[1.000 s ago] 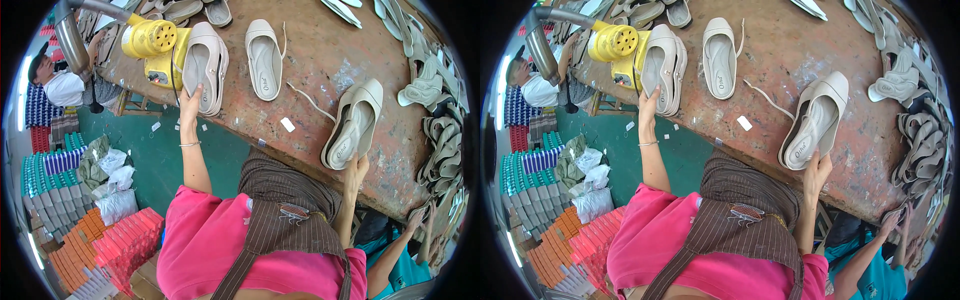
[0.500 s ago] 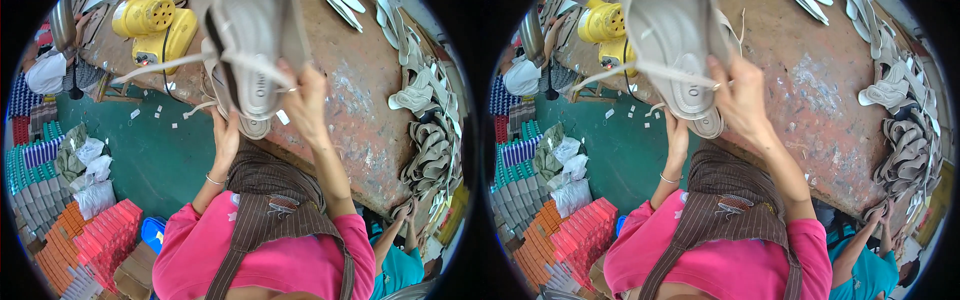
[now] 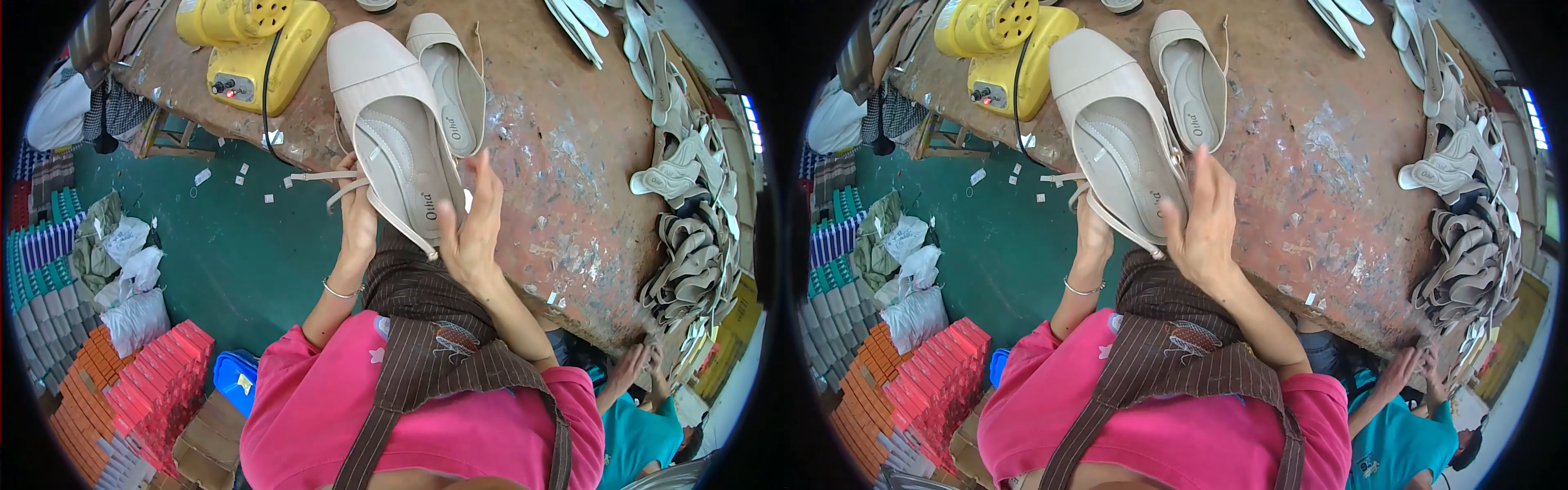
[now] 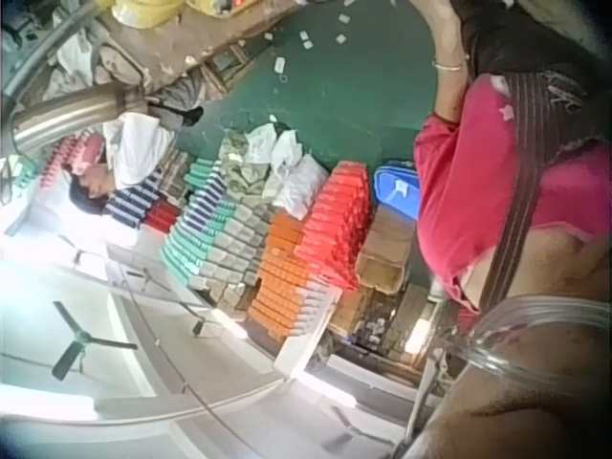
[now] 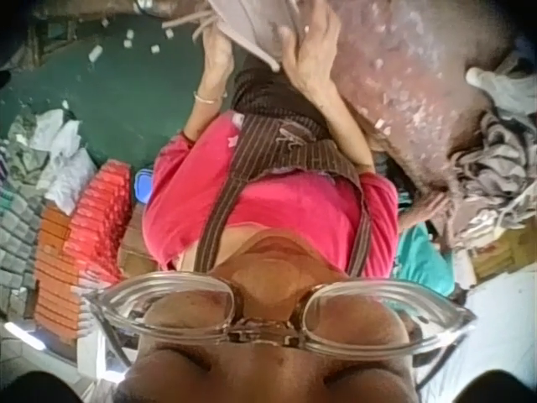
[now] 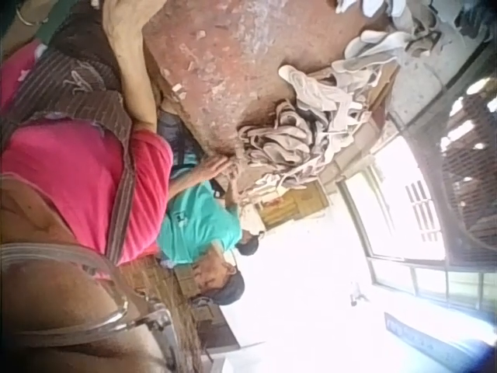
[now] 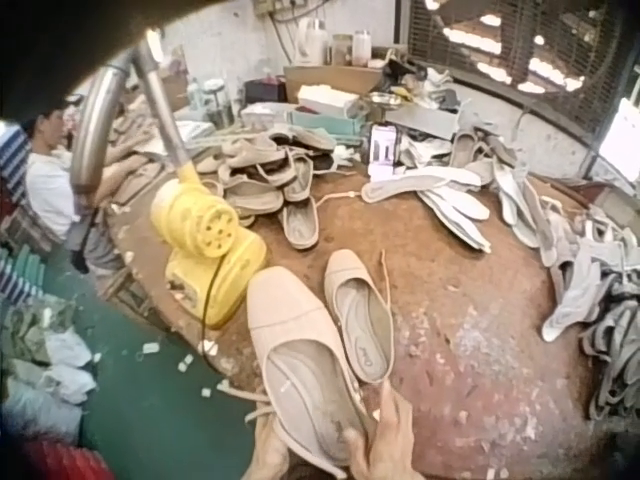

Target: The person places an insole into a shoe and presses it down by hand, repeating the process for a second shoe. They then stack the pair together and hold them under a heat gun before starting on another shoe.

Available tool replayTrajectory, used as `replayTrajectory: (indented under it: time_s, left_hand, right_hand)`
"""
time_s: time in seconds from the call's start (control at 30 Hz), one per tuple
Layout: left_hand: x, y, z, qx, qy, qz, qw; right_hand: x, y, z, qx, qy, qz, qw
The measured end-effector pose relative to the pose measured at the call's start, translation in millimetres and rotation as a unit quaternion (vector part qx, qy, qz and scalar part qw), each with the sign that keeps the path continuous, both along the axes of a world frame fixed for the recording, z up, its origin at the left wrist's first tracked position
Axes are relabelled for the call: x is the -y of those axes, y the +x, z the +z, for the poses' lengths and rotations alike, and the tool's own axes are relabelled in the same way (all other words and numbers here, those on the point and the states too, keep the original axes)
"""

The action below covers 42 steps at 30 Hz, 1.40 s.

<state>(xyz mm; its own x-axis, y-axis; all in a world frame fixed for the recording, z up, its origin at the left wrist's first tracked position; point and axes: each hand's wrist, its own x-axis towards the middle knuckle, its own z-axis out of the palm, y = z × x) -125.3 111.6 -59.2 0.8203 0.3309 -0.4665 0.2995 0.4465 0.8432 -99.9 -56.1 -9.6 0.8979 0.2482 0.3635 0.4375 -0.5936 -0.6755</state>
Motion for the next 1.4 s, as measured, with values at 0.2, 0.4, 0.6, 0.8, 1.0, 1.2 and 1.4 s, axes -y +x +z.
replayTrajectory:
  time_s: [0.2,0.4,0.6,0.8,1.0,1.2,1.4]
  left_hand:
    - [9,9,35,0.023,-0.039,0.022,0.999]
    - [10,3,42,0.06,-0.075,0.018,0.995]
    - [9,-9,55,0.163,-0.123,-0.002,0.979]
    - [3,-24,35,0.174,-0.172,0.093,0.965]
    - [-31,-31,24,0.134,-0.206,0.124,0.961]
    - [-42,-51,-45,0.33,-0.275,0.188,0.883]
    - [-68,-60,-36,0.321,-0.572,0.414,0.631]
  right_hand:
    - [-3,-24,-29,0.022,0.055,0.025,0.998]
    - [0,-27,-41,0.014,0.08,0.006,0.997]
    - [26,-10,-10,-0.296,0.328,-0.063,0.895]
    - [25,-3,31,-0.467,0.54,-0.017,0.701]
    - [-4,-2,57,-0.477,0.504,0.082,0.715]
    - [-36,-7,54,-0.594,0.521,0.126,0.6]
    - [-58,4,49,-0.652,0.473,0.173,0.567]
